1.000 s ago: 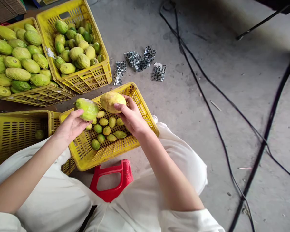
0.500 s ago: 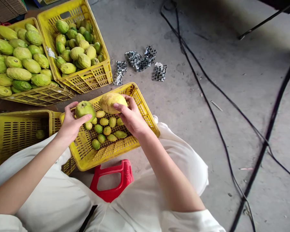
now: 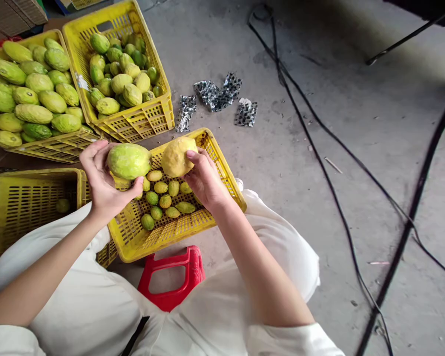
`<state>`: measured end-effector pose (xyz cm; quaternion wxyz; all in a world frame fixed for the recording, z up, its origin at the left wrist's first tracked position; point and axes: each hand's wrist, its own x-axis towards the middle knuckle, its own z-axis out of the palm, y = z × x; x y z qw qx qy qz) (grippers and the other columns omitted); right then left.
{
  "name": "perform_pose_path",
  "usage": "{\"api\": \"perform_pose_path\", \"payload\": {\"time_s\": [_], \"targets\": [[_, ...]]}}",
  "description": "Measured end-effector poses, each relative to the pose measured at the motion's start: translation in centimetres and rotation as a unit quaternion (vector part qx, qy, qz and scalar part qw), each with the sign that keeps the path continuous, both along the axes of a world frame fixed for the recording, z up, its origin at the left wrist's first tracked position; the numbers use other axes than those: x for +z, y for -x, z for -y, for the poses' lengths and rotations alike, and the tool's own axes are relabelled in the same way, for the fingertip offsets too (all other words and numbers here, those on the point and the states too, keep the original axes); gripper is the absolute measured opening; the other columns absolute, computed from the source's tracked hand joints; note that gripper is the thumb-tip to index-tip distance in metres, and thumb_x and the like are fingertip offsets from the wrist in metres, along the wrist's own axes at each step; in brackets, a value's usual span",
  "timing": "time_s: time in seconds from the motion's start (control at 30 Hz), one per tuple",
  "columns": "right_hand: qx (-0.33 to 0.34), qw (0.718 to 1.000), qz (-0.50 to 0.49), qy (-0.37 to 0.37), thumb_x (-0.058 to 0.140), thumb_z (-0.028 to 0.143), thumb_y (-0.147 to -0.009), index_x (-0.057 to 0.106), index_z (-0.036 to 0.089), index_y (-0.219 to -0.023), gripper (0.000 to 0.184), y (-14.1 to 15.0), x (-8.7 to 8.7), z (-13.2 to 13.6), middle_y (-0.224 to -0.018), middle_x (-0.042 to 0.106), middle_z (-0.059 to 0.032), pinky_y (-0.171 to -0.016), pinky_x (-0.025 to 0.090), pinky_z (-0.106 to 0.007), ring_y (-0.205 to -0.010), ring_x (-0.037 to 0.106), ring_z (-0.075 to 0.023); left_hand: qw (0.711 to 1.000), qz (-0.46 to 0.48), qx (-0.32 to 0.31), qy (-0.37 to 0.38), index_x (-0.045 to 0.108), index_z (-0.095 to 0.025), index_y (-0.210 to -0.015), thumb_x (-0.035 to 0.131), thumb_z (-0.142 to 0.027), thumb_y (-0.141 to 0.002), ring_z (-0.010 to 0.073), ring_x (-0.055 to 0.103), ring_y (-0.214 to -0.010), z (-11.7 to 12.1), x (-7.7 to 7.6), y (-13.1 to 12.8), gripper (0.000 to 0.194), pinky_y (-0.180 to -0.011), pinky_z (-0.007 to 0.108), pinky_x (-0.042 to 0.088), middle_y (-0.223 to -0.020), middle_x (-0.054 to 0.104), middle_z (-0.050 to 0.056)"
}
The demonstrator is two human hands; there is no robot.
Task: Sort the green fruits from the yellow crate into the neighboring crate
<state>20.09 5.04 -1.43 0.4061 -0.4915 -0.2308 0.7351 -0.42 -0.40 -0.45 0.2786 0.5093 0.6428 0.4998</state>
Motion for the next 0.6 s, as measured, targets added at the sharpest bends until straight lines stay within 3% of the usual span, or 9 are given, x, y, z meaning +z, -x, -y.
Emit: {"api": "perform_pose_path", "payload": {"time_s": [0.2,0.33,0.6], "targets": [[0.025,0.999,-0.023,0.037,0.088,0.064,-0.064,0.069,0.03,-0.102,0.054,-0.4,0.1,-0.1,-0.099,0.077,-0.0017,-0.079,0.067,-0.037,-0.111,0.075,-0.0289,1.0,0.022,-0.004,0.009,0.051,-0.023,-0.128,0.095,-0.03,-0.066,0.0368,0.053,-0.144,0.2,-0.5,0.3,0.077,-0.12,0.044,0.046,-0.145,0.055,0.013],[0.033,0.998,-0.007,0.058,0.087,0.064,-0.067,0.069,0.032,-0.106,0.054,-0.4,-0.4,0.1,-0.105,0.077,-0.0001,-0.075,0.066,-0.037,-0.105,0.074,-0.0256,0.997,0.047,0.017,0.058,0.049,-0.027,-0.125,0.098,-0.031,-0.064,0.0351,0.048,-0.15,0.1,-0.7,0.4,0.078,-0.124,0.045,0.042,-0.147,0.054,0.012],[0.004,0.991,0.105,0.08,0.094,0.051,-0.064,0.07,0.031,-0.092,0.042,0.5,-2.6,-0.2,-0.108,0.076,-0.0004,-0.064,0.058,-0.027,-0.109,0.07,-0.0241,0.997,-0.015,0.021,0.07,0.054,-0.025,-0.12,0.099,-0.023,-0.06,0.0387,0.051,-0.145,0.1,-0.9,0.8,0.075,-0.129,0.051,0.037,-0.139,0.059,0.014]]}}
